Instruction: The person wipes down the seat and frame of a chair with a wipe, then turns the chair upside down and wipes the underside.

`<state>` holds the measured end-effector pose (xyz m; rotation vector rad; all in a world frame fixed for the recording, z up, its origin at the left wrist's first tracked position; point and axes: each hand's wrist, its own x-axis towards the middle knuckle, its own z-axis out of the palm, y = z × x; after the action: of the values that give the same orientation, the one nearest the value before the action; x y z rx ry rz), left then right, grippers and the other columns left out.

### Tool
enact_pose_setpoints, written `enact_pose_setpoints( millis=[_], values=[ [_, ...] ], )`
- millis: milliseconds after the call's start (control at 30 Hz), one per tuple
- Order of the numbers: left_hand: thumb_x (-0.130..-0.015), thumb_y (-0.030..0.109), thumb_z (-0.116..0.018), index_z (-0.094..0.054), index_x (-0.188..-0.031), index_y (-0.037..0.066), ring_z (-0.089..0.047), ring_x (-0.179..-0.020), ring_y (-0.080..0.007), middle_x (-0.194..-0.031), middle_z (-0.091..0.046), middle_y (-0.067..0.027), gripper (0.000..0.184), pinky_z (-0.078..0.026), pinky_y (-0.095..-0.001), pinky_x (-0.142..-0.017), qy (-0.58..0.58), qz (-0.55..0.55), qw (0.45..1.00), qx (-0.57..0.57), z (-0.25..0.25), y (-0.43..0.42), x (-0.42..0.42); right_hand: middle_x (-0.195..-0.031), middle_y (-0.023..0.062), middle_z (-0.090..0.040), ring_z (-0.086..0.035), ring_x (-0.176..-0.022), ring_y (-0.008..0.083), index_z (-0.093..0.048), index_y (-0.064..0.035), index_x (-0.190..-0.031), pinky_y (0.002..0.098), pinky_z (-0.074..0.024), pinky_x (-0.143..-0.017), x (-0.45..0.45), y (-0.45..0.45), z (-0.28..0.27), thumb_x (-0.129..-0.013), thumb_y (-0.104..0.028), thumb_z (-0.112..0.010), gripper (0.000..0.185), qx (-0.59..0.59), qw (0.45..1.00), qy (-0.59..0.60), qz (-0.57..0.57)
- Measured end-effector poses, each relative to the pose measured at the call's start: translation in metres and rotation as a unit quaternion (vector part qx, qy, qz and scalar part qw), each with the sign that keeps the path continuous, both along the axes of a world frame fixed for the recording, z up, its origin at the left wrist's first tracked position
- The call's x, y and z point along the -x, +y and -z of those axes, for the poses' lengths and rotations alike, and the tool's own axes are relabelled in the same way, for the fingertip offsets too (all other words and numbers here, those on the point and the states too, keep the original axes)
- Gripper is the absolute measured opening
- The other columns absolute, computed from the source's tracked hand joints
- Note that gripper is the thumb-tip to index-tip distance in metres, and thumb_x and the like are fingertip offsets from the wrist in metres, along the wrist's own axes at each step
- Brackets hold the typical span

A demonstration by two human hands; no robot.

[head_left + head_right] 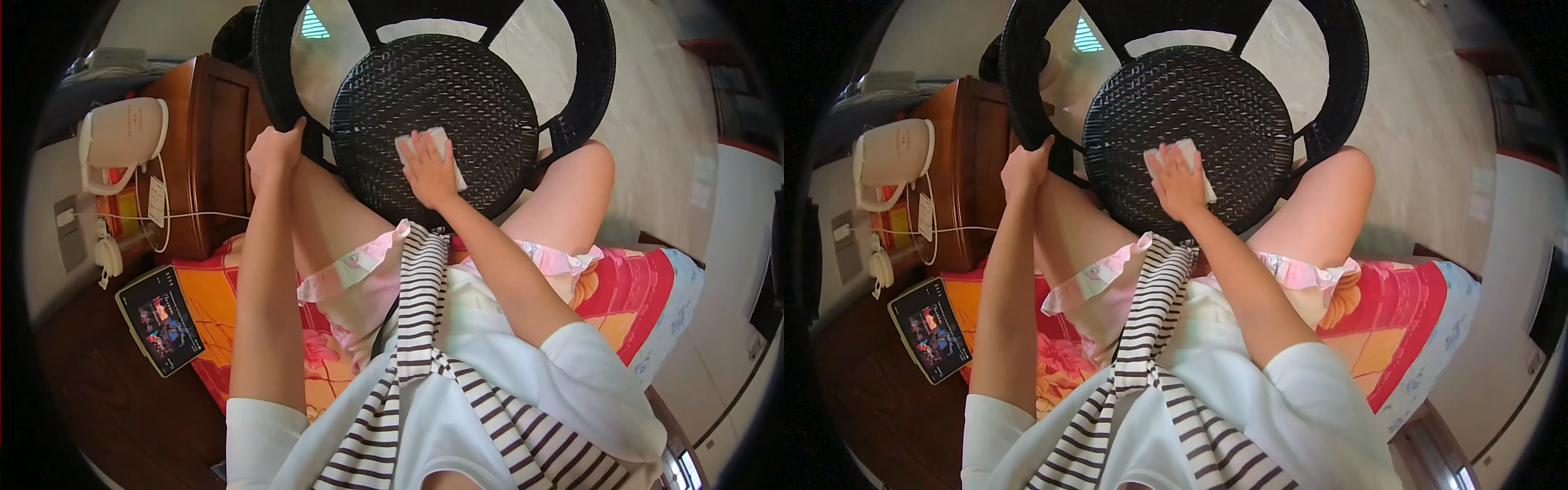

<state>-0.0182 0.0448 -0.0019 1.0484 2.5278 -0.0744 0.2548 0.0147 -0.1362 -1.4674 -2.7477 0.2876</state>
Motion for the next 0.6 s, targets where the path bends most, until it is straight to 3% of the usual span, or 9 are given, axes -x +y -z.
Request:
enact_pose_setpoints(
  millis=[133, 267, 400, 600],
  values=[
    [-0.077, 0.062, -0.048, -0.065, -0.106, 0.007, -0.06, -0.102, -0.0315, -0.105, -0.065, -0.0149, 0.065, -0.042, -0.0377, -0.091, 0.009, 0.004, 1.0, 0.002, 0.005, 0.0, 0.002, -0.152, 0.0067, -0.015, -0.012, -0.14, 0.0242, -0.023, -0.0226, -0.145, 0.0582, -0.0068, -0.108, -0.004, 0.015, 0.001, -0.094, -0.039, -0.036, 0.055, 0.005, 1.0, 0.002, -0.004],
    [-0.077, 0.063, -0.048, -0.065, -0.106, 0.005, -0.059, -0.103, -0.0322, -0.105, -0.065, -0.0155, 0.067, -0.042, -0.0381, -0.091, 0.022, 0.002, 1.0, -0.008, 0.006, -0.002, 0.001, -0.153, 0.0097, -0.008, -0.005, -0.141, 0.0271, -0.017, -0.0192, -0.146, 0.0615, -0.0045, -0.106, -0.003, -0.019, 0.0, -0.093, -0.043, -0.034, 0.06, 0.069, 0.986, 0.001, 0.153],
    [-0.078, 0.063, -0.047, -0.06, -0.115, 0.007, -0.056, -0.108, -0.0343, -0.113, -0.061, -0.0167, 0.068, -0.042, -0.0396, -0.092, -0.009, 0.005, 1.0, 0.02, -0.001, 0.0, 0.0, -0.153, 0.0145, 0.004, 0.006, -0.141, 0.0306, -0.004, -0.0175, -0.148, 0.0656, 0.0024, -0.103, -0.005, -0.067, -0.017, -0.091, -0.049, -0.033, 0.071, 0.211, 0.923, -0.018, 0.322],
    [-0.077, 0.063, -0.048, -0.064, -0.108, 0.005, -0.059, -0.104, -0.0321, -0.107, -0.064, -0.015, 0.067, -0.043, -0.0384, -0.09, 0.02, 0.006, 1.0, -0.001, 0.004, -0.001, 0.0, -0.153, 0.0171, 0.0, 0.003, -0.141, 0.0312, -0.009, -0.0137, -0.147, 0.0615, 0.0018, -0.106, -0.015, -0.036, 0.008, -0.092, -0.046, -0.032, 0.068, 0.083, 0.909, -0.024, 0.408]
  ],
)
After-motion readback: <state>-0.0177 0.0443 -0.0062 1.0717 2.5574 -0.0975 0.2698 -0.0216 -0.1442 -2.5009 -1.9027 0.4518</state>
